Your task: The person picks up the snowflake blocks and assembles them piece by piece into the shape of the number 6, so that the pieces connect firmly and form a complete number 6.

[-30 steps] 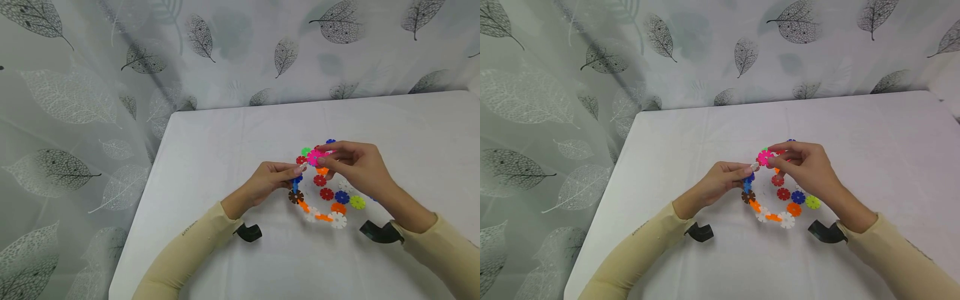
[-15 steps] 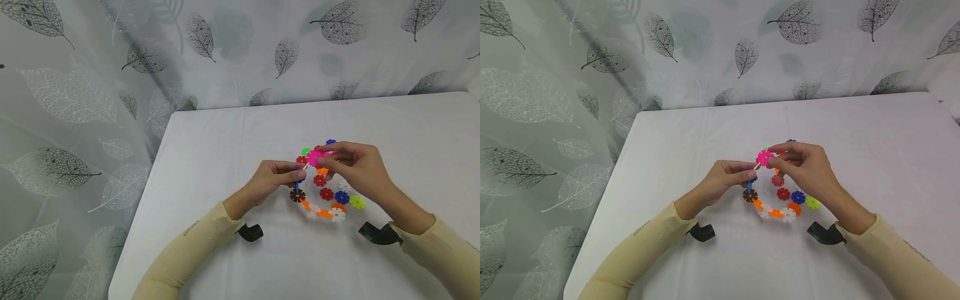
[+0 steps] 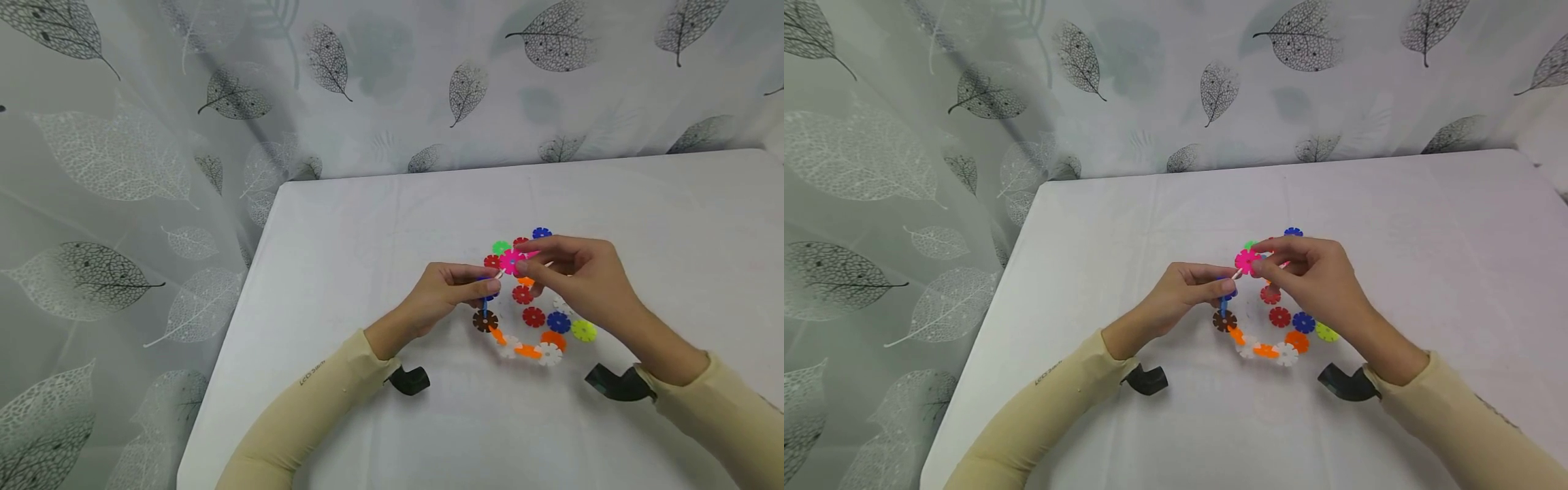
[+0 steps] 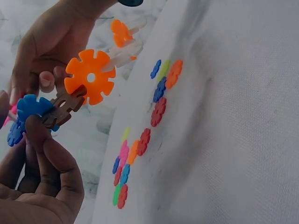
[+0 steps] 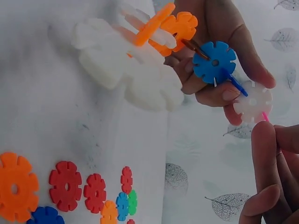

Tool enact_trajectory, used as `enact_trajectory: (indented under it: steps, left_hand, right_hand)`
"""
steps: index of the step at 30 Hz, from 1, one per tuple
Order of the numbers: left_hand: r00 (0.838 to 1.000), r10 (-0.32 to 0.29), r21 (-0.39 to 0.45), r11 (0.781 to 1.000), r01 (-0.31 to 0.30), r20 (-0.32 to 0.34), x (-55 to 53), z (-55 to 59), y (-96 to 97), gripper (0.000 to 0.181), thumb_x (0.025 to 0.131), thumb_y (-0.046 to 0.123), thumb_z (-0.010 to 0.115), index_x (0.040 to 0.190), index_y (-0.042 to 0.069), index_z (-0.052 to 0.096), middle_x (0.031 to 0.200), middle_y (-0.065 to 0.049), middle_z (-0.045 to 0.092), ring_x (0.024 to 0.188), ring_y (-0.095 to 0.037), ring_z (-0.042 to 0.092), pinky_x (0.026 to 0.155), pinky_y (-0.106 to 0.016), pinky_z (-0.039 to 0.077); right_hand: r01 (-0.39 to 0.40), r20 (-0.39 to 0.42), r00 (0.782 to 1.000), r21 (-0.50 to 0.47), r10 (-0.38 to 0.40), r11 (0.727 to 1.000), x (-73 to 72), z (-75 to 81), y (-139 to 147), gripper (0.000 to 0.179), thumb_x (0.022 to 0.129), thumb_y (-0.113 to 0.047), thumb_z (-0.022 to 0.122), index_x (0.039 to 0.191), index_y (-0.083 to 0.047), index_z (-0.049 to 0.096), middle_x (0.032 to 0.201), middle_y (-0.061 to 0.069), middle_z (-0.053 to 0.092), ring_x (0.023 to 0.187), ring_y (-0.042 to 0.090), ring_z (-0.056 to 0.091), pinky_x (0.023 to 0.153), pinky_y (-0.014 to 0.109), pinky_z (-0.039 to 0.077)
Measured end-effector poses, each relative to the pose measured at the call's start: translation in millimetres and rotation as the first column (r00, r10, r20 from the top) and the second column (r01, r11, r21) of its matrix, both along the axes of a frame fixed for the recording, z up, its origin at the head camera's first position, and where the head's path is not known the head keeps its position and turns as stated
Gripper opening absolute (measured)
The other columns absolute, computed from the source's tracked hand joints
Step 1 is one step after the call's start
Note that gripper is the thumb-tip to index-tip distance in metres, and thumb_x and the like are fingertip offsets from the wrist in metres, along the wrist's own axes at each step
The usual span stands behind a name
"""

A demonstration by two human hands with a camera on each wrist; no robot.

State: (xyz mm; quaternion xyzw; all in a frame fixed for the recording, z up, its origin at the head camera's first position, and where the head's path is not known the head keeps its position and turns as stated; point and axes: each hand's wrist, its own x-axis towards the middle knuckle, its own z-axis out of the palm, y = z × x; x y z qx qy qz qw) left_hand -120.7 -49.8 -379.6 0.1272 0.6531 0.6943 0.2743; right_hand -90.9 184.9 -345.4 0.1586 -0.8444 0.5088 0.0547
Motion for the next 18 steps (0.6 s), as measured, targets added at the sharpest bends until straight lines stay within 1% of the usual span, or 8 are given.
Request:
enact_trajectory:
  steps: [2,3,6,9,10,12,15,18]
  left_hand:
    - [1.000,-0.016,-0.009,1.000,0.016,-0.006,-0.2,0.2,-0.9,0.032,0.097,0.013,0.071,0.126,0.001,0.070,0.102,-0.007,0.075,0.084,-0.018,0.069,0.089,-0.038,0.056]
    - [1.000,-0.023,-0.010,1.000,0.023,-0.011,-0.6,0.3,-1.3,0.032,0.097,0.013,0.070,0.127,0.001,0.070,0.102,-0.007,0.076,0.086,-0.022,0.069,0.089,-0.039,0.056]
    - [0.999,-0.034,-0.019,0.999,0.033,-0.032,-1.5,0.7,-2.2,0.033,0.098,0.013,0.069,0.128,0.000,0.069,0.103,-0.007,0.075,0.088,-0.022,0.069,0.090,-0.042,0.056]
    - [0.998,-0.025,-0.024,0.999,0.024,-0.058,-1.4,-0.1,-1.1,0.031,0.097,0.013,0.070,0.126,0.001,0.070,0.103,-0.007,0.076,0.087,-0.022,0.069,0.091,-0.045,0.056]
    - [0.998,-0.020,-0.027,0.999,0.019,-0.067,-0.9,-0.4,-0.4,0.031,0.097,0.013,0.070,0.126,0.001,0.071,0.103,-0.007,0.076,0.085,-0.018,0.068,0.090,-0.045,0.056]
    - [0.997,-0.013,-0.034,0.999,0.010,-0.080,-0.2,-1.0,0.7,0.031,0.097,0.013,0.071,0.125,0.001,0.071,0.102,-0.008,0.076,0.083,-0.020,0.068,0.089,-0.045,0.056]
    - [0.997,-0.029,-0.052,0.998,0.025,-0.074,0.0,-0.7,0.9,0.032,0.097,0.014,0.070,0.126,0.001,0.071,0.102,-0.007,0.075,0.084,-0.023,0.069,0.090,-0.043,0.056]
    - [0.996,-0.070,-0.077,0.995,0.065,-0.061,-0.2,1.2,0.2,0.032,0.100,0.018,0.066,0.126,0.001,0.070,0.101,-0.005,0.075,0.084,-0.024,0.070,0.089,-0.040,0.056]
  right_hand:
    - [0.010,-0.015,1.000,0.036,-0.009,0.999,0.5,-0.2,-0.7,0.030,0.091,-0.008,0.077,0.120,-0.006,0.073,0.087,0.005,0.075,0.064,0.020,0.071,0.059,0.020,0.054]
    - [0.015,-0.024,1.000,0.055,-0.013,0.998,0.9,-0.2,-0.9,0.030,0.090,-0.009,0.078,0.120,-0.007,0.073,0.087,0.005,0.075,0.064,0.020,0.071,0.060,0.019,0.054]
    - [0.023,-0.044,0.999,0.085,-0.019,0.996,1.8,0.4,-1.7,0.028,0.089,-0.009,0.079,0.117,-0.006,0.074,0.085,0.004,0.075,0.064,0.019,0.071,0.062,0.017,0.053]
    - [0.018,-0.063,0.998,0.093,-0.012,0.996,2.9,0.7,-2.6,0.025,0.089,-0.007,0.079,0.114,-0.004,0.075,0.078,0.003,0.073,0.062,0.018,0.069,0.060,0.017,0.052]
    - [0.015,-0.069,0.998,0.095,-0.009,0.995,3.4,0.7,-2.8,0.024,0.089,-0.007,0.079,0.113,-0.004,0.075,0.075,0.003,0.072,0.061,0.017,0.069,0.060,0.017,0.051]
    - [0.008,-0.077,0.997,0.105,0.000,0.994,3.6,0.5,-2.9,0.024,0.089,-0.006,0.078,0.112,-0.004,0.076,0.070,0.000,0.070,0.060,0.015,0.068,0.059,0.018,0.051]
    - [-0.008,-0.071,0.997,0.118,0.016,0.993,3.6,-0.2,-1.4,0.024,0.089,-0.007,0.079,0.113,-0.004,0.076,0.069,-0.002,0.069,0.060,0.014,0.069,0.061,0.017,0.051]
    - [-0.022,-0.044,0.999,0.118,0.027,0.993,4.0,-1.6,0.6,0.024,0.089,-0.008,0.079,0.113,-0.005,0.076,0.072,-0.002,0.071,0.062,0.016,0.070,0.062,0.018,0.053]
